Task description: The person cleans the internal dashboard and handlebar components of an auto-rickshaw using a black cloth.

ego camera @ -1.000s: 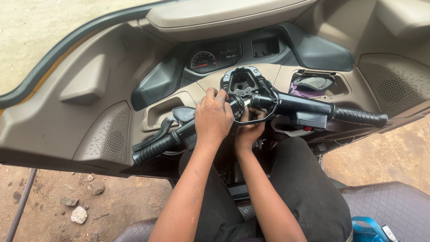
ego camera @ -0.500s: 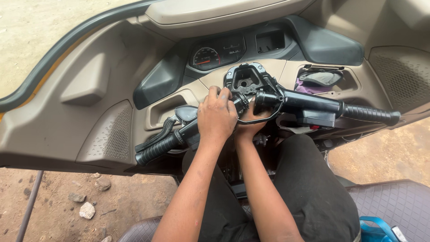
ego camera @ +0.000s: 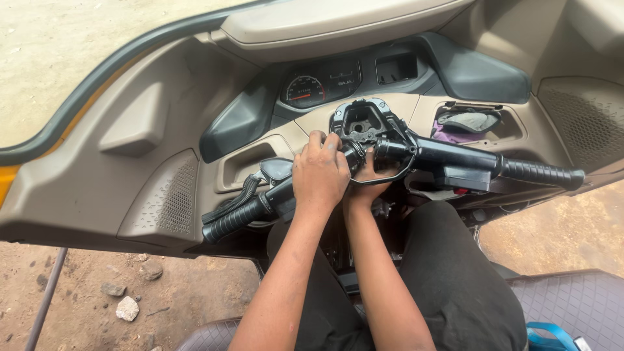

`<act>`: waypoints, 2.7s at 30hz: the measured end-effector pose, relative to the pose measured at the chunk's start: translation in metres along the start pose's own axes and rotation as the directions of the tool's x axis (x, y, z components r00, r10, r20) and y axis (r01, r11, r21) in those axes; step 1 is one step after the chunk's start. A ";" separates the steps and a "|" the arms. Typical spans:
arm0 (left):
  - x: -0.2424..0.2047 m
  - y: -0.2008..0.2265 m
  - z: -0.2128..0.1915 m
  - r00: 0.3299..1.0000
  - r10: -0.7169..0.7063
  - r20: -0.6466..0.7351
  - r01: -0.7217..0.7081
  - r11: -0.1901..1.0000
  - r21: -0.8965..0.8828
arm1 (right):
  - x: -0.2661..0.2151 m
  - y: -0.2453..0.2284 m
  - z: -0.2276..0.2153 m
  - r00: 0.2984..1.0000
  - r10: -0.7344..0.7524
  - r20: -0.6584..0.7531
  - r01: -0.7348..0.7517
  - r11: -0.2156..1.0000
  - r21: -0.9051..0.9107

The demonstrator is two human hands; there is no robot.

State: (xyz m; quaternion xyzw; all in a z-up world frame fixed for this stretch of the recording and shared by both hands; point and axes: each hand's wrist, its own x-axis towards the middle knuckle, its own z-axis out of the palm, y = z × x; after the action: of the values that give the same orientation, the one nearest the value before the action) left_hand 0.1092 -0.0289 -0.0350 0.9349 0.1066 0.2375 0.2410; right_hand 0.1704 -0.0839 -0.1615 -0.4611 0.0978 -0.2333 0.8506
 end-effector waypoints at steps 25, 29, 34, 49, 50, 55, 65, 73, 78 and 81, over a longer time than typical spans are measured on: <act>0.001 -0.002 0.004 1.000 -0.004 0.013 0.004 1.000 0.013 | 0.031 0.024 -0.050 0.941 0.092 0.326 0.037 0.928 -0.370; -0.001 -0.002 0.003 1.000 -0.005 -0.005 0.005 1.000 -0.001 | 0.007 0.003 -0.070 0.913 0.248 0.323 -0.172 0.954 -0.245; -0.004 -0.004 0.003 1.000 -0.002 -0.017 0.002 1.000 -0.007 | 0.017 0.023 -0.103 0.810 0.581 0.082 -0.562 0.808 -0.179; -0.102 -0.003 0.000 0.840 0.371 -0.397 -0.403 0.915 0.003 | -0.009 -0.084 -0.133 0.562 0.711 0.423 -0.730 0.667 -0.152; -0.130 0.003 -0.002 0.908 0.301 -0.290 -0.348 0.929 -0.124 | -0.011 -0.097 -0.132 0.572 0.673 0.469 -0.708 0.693 -0.131; -0.177 0.024 -0.015 0.993 -0.083 0.080 0.115 0.791 -0.602 | -0.020 -0.146 -0.117 0.520 0.563 0.642 -0.570 0.789 -0.231; -0.143 0.032 -0.037 0.962 -0.122 0.245 0.245 0.784 -0.570 | -0.025 -0.150 -0.129 0.528 0.599 0.601 -0.296 0.794 -0.531; -0.125 0.034 -0.043 0.962 0.011 0.273 0.119 0.883 -0.455 | 0.005 -0.147 -0.147 0.495 0.521 0.695 -0.034 0.812 -0.583; -0.121 0.023 -0.046 0.946 0.162 0.281 -0.081 0.957 -0.278 | 0.007 -0.136 -0.159 0.599 0.456 0.658 -0.020 0.830 -0.558; -0.113 0.026 -0.053 0.967 0.186 0.175 -0.132 0.951 -0.281 | 0.006 -0.136 -0.163 0.581 0.513 0.632 -0.301 0.856 -0.419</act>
State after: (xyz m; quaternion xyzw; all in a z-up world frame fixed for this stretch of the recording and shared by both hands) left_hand -0.0122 -0.0659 -0.0255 0.9185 -0.0270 0.1736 0.3543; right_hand 0.0722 -0.2708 -0.1385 -0.5890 -0.1117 0.1873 0.7781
